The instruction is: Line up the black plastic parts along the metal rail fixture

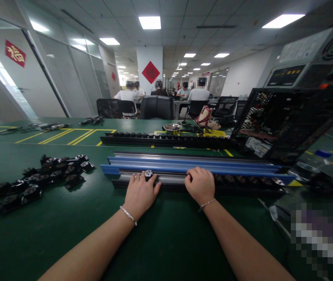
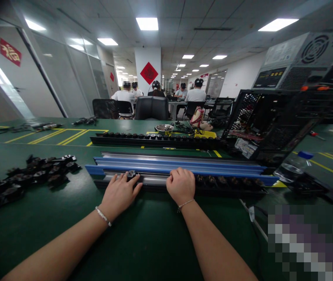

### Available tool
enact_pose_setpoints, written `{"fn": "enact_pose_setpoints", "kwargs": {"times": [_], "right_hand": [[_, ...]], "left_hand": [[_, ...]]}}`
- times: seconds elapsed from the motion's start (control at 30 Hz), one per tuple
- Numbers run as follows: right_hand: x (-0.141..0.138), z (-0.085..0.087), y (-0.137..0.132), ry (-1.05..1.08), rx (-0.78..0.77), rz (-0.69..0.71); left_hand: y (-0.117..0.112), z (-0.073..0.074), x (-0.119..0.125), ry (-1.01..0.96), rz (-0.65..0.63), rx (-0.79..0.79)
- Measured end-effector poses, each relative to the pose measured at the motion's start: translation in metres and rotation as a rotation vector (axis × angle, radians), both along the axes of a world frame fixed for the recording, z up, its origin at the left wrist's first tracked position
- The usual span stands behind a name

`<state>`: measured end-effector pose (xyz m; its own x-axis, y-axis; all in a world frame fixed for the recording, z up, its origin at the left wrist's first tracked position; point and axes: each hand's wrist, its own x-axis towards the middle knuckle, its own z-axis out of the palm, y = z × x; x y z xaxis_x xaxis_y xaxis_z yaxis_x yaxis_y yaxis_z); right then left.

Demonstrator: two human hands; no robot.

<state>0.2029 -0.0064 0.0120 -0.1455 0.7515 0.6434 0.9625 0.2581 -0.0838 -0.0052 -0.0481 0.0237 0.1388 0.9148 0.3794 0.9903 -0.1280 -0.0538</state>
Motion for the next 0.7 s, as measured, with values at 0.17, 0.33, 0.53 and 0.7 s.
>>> {"fn": "enact_pose_setpoints", "kwargs": {"times": [0.17, 0.33, 0.53, 0.7], "right_hand": [[0.0009, -0.0011, 0.0003, 0.012, -0.001, 0.013], [0.0012, -0.0012, 0.0004, 0.026, -0.006, 0.019], [0.0004, 0.0011, -0.0002, 0.048, -0.001, 0.033], [0.0003, 0.0011, 0.0014, 0.071, 0.017, 0.039]], "left_hand": [[0.0005, 0.0026, -0.0018, -0.003, -0.011, -0.011], [0.0007, 0.0032, -0.0032, 0.004, -0.018, -0.01], [0.0022, 0.0021, -0.0045, 0.025, -0.015, 0.001], [0.005, -0.0028, -0.0069, 0.034, -0.011, 0.003]]}}
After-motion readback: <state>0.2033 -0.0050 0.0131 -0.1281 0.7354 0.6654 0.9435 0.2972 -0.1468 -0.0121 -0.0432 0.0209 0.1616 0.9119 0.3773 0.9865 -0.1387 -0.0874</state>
